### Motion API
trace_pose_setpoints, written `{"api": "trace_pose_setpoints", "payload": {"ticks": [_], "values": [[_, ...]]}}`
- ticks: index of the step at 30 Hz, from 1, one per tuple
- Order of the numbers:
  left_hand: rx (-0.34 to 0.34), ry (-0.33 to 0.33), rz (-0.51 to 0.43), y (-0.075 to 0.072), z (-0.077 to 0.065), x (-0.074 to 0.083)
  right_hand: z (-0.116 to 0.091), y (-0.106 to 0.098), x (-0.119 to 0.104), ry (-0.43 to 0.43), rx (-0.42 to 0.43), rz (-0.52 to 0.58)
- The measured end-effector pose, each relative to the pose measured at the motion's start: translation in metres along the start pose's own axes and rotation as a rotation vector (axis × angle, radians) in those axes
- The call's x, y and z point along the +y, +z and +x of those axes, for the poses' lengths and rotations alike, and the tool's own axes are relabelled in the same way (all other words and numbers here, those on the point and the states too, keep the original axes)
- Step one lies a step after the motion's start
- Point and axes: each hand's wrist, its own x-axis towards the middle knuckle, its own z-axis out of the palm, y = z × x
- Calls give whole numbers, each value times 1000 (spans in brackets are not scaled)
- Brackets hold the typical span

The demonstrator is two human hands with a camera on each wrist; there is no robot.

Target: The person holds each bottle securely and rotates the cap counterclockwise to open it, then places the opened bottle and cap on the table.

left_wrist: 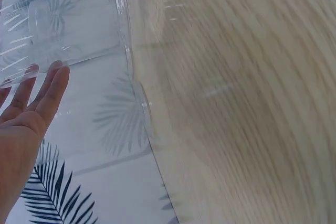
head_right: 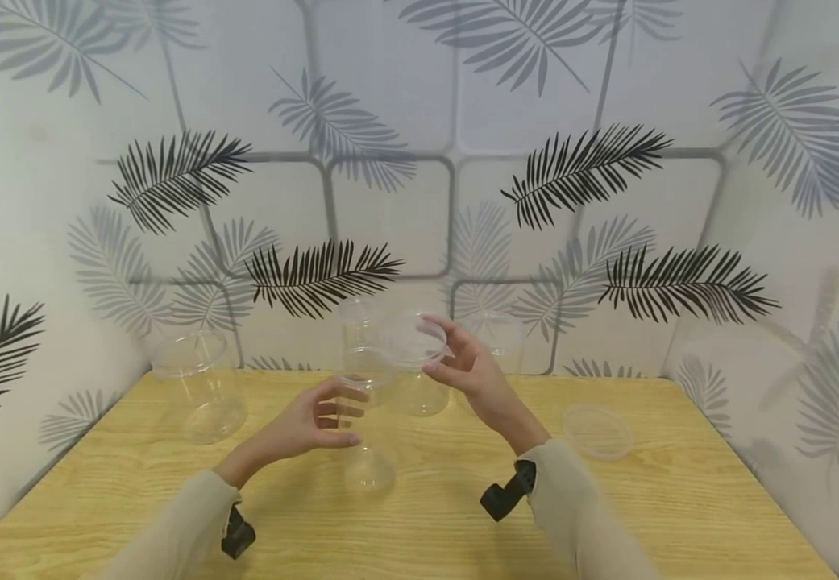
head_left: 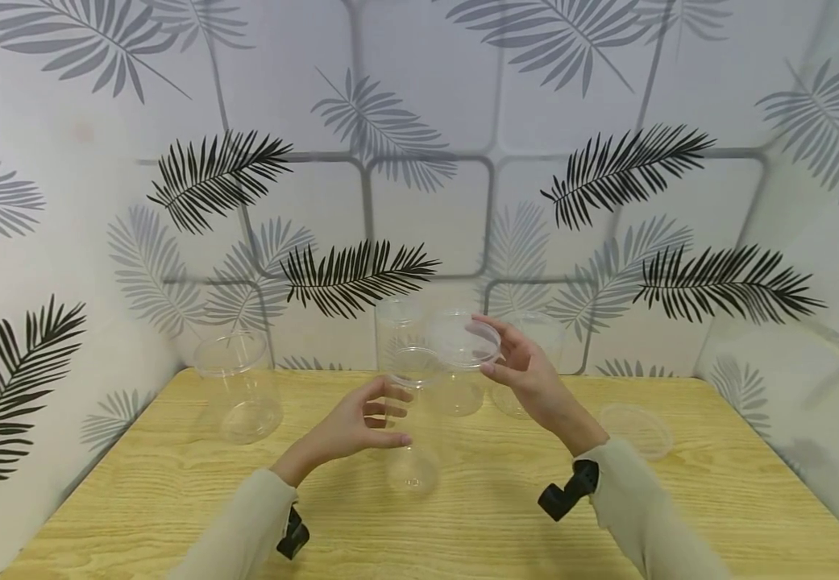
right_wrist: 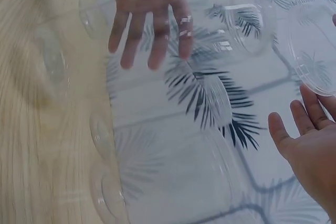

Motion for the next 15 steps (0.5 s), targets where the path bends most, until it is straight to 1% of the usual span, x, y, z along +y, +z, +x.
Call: {"api": "trace_pose_setpoints", "payload": {"ticks": [3,8,13,15], "values": [[32,-10,21,-10,-4,-3,-6,-11,-3,11,6,-42],[97,-38,66,-29,-10,-10,-19,-31,-8,63,-10,-128],[199,-68,96,-48,-13,-17,-35,-51,-12,107,-45,-197],[240,-81,106,-54,-13,-19,-41,-58,-13,132,-47,-226]]}}
